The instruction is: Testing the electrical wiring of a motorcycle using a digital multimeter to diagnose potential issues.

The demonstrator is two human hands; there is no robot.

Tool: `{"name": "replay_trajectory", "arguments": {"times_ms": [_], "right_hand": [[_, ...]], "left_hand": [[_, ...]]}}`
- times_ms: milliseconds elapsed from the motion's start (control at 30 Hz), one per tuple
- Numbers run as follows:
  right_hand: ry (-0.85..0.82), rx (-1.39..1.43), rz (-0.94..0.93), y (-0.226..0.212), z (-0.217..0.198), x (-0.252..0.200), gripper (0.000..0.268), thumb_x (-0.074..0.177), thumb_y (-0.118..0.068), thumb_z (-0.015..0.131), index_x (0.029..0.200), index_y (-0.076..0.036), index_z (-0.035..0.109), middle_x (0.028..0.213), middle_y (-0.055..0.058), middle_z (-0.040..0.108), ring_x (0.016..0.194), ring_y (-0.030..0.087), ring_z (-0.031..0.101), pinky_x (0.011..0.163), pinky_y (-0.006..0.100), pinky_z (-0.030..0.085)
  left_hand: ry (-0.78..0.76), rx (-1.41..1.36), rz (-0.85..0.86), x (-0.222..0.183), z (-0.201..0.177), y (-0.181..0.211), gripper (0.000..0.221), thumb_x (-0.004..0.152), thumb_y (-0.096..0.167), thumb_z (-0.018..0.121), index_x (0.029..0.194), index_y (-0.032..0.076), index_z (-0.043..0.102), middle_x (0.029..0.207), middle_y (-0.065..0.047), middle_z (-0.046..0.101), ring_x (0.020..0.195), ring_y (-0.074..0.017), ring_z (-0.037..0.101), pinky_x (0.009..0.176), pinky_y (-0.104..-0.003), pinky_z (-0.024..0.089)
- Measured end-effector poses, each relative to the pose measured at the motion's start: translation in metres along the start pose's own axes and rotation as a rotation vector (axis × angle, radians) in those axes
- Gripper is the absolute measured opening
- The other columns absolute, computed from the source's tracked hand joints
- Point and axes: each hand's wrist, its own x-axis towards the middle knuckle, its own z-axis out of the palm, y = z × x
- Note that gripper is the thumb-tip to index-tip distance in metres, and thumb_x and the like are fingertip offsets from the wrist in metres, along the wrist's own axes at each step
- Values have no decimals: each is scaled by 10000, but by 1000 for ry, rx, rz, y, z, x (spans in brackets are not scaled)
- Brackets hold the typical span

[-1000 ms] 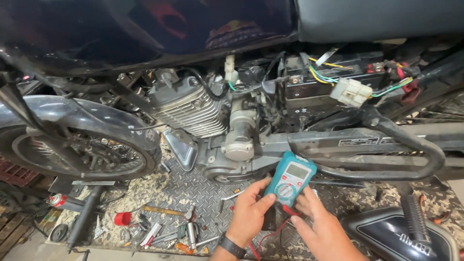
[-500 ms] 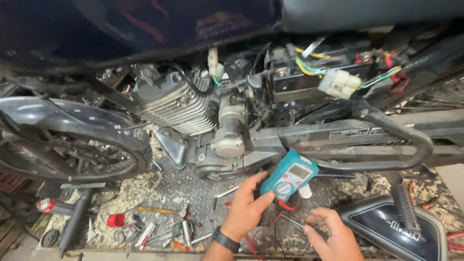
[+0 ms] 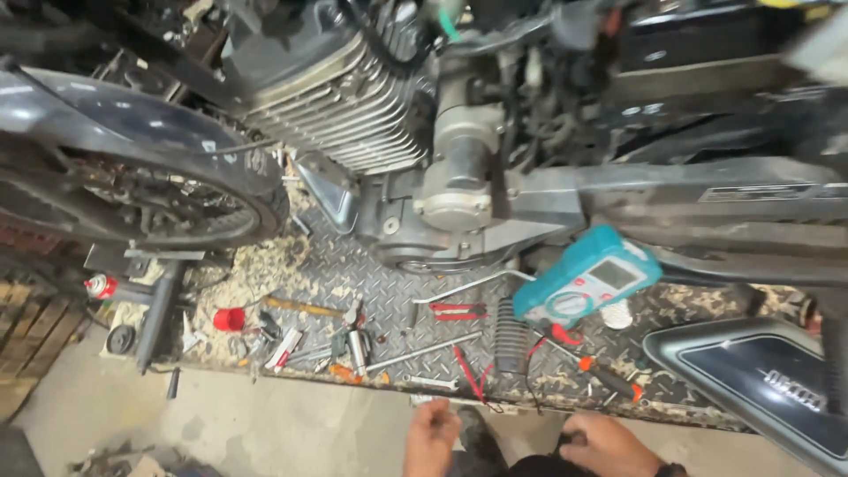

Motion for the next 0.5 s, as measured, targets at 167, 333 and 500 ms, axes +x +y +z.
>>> {"name": "replay_trajectory", "arguments": {"times_ms": [167,333,500], "right_hand": [[-297,-100,-45,-4,48,28,165,925,-393,625,1006,-253,595,1009,-73,624,901,89,626,784,274,463],[-137,58,96,38,109,83,461,810,-484,657,1183,-230,561,1191,-26,631,1083,155,632,893,300,501],[164,539,363,-12,73,55,794,712,-348,720,1406,-152,387,1258,109,656,1086,292,676,887,351,531]], "left_hand": [[-253,438,246,-3,8,18,607,727,285,773,1276,170,539,1167,-66,617,962,-222,632,905,-330,489],[-417,757,56,10,33,64,609,791,476,638,1357,380,433,1044,-83,649,910,-370,622,763,-477,485],[-367,772,371,18,36,41,175,886,393,579,841,308,725,844,1,710,770,-253,652,638,-411,494]]}}
